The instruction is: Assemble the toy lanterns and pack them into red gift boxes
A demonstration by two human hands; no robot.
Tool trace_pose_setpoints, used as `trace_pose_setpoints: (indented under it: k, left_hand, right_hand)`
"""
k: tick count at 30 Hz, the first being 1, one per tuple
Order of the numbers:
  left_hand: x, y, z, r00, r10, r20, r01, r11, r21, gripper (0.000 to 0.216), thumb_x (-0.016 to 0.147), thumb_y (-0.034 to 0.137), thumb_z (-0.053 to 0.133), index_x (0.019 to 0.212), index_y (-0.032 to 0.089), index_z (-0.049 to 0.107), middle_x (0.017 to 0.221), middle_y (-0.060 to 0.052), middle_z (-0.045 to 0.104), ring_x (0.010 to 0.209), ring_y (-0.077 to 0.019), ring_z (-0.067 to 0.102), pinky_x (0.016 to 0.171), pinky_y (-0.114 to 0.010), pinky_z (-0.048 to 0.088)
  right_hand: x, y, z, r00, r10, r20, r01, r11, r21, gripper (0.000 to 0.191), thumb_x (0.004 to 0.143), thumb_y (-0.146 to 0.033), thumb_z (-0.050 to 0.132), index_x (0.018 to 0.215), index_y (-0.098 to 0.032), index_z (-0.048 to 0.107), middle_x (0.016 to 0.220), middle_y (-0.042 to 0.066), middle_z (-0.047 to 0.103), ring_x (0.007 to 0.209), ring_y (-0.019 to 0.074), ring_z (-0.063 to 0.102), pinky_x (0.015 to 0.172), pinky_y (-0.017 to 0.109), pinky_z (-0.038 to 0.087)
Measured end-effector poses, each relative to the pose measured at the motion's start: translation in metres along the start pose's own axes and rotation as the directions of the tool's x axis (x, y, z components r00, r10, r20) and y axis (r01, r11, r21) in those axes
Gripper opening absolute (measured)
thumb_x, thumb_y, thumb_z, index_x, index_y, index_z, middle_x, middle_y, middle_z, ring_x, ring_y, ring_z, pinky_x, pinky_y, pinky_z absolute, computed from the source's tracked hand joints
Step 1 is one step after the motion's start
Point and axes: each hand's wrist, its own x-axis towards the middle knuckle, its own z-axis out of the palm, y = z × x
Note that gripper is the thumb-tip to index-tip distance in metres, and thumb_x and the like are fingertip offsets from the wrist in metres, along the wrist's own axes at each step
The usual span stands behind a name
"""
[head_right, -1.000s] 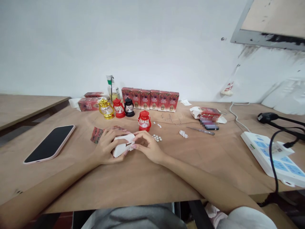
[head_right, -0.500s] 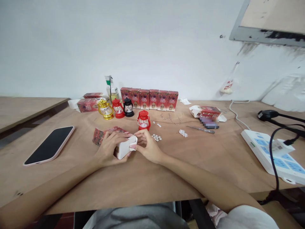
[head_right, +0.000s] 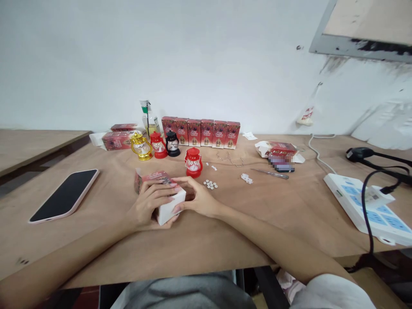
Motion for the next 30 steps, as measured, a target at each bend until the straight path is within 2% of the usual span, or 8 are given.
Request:
trace_pose_setpoints:
  k: [4,8,11,13,17,23,27,30]
  left_hand:
    - [-0.003,-0.005,0.0,0.984,0.173,-0.042,-0.17,0.984,0.06,0.035,0.073,0.03,0.069,0.1,0.021,0.049,0.096,-0.006,0.072,0.101,-0.0217,0.065,0.092,-0.044,0.042]
    - [-0.006,-0.009,-0.001,0.968,0.25,0.023,-0.25,0.954,0.167,0.019,0.083,0.025,0.061,0.1,0.026,0.053,0.103,0.0,0.071,0.109,-0.0162,0.061,0.111,-0.051,0.024]
    - [-0.007,-0.008,0.002,0.999,0.035,0.016,-0.038,0.965,0.259,0.041,0.082,0.031,0.063,0.12,0.03,0.05,0.129,-0.005,0.059,0.131,-0.0228,0.041,0.114,-0.056,0.011]
    - [-0.007,-0.007,0.004,0.994,-0.108,0.003,0.103,0.957,0.269,0.068,0.076,0.044,0.068,0.136,0.028,0.039,0.149,-0.012,0.032,0.14,-0.0316,0.023,0.112,-0.059,0.008]
    - [-0.007,-0.008,0.004,0.949,-0.306,0.072,0.295,0.945,0.138,0.113,0.058,0.072,0.066,0.147,0.023,0.018,0.155,-0.017,-0.008,0.139,-0.0472,-0.004,0.105,-0.069,0.0]
    - [-0.009,-0.008,0.002,0.826,-0.554,0.099,0.551,0.76,-0.344,0.09,0.08,0.047,0.061,0.148,0.025,0.006,0.151,-0.017,0.019,0.137,-0.0337,0.027,0.107,-0.053,0.032]
    - [-0.007,-0.009,0.003,0.725,-0.687,-0.054,0.613,0.679,-0.404,0.079,0.079,0.03,0.066,0.141,0.026,0.018,0.138,-0.014,0.039,0.123,-0.0259,0.046,0.1,-0.045,0.043]
    - [-0.004,-0.011,0.003,0.694,-0.719,-0.039,0.639,0.64,-0.426,0.083,0.075,0.027,0.069,0.14,0.028,0.017,0.124,-0.01,0.05,0.111,-0.0221,0.055,0.09,-0.041,0.051]
  right_hand:
    - [0.0,-0.001,-0.003,0.99,0.008,0.139,-0.018,0.997,0.071,0.091,0.056,-0.028,0.085,0.133,-0.032,0.037,0.13,0.005,0.052,0.122,0.0215,0.05,0.092,0.034,0.049]
    - [-0.001,-0.001,-0.001,0.993,-0.018,0.114,0.01,0.997,0.075,0.086,0.059,-0.028,0.083,0.131,-0.035,0.037,0.13,0.003,0.05,0.12,0.0197,0.05,0.09,0.033,0.051]
    - [-0.002,0.0,0.002,0.998,-0.065,0.028,0.063,0.997,0.047,0.064,0.065,-0.031,0.08,0.118,-0.033,0.043,0.121,0.001,0.053,0.106,0.016,0.058,0.086,0.032,0.053]
    - [-0.004,-0.001,0.003,0.992,-0.121,-0.019,0.121,0.993,-0.004,0.053,0.069,-0.033,0.076,0.111,-0.031,0.044,0.124,0.002,0.051,0.104,0.0154,0.059,0.087,0.032,0.052]
    - [-0.009,-0.007,0.004,0.949,-0.307,-0.069,0.28,0.924,-0.261,0.031,0.083,-0.033,0.061,0.11,-0.028,0.046,0.144,0.007,0.032,0.129,0.0202,0.043,0.102,0.038,0.043]
    - [-0.012,-0.012,-0.005,0.852,-0.461,0.249,0.469,0.459,-0.754,0.03,0.088,-0.026,0.051,0.117,-0.021,0.052,0.15,0.014,0.026,0.138,0.024,0.03,0.11,0.046,0.031]
    - [-0.008,-0.007,-0.01,0.792,-0.457,0.404,0.525,0.172,-0.834,0.03,0.087,-0.027,0.05,0.115,-0.023,0.058,0.141,0.01,0.044,0.14,0.0259,0.025,0.11,0.052,0.029]
    - [-0.008,-0.006,-0.01,0.736,-0.495,0.461,0.567,0.08,-0.82,0.027,0.086,-0.025,0.05,0.111,-0.025,0.06,0.128,0.006,0.056,0.14,0.0263,0.024,0.108,0.053,0.034]
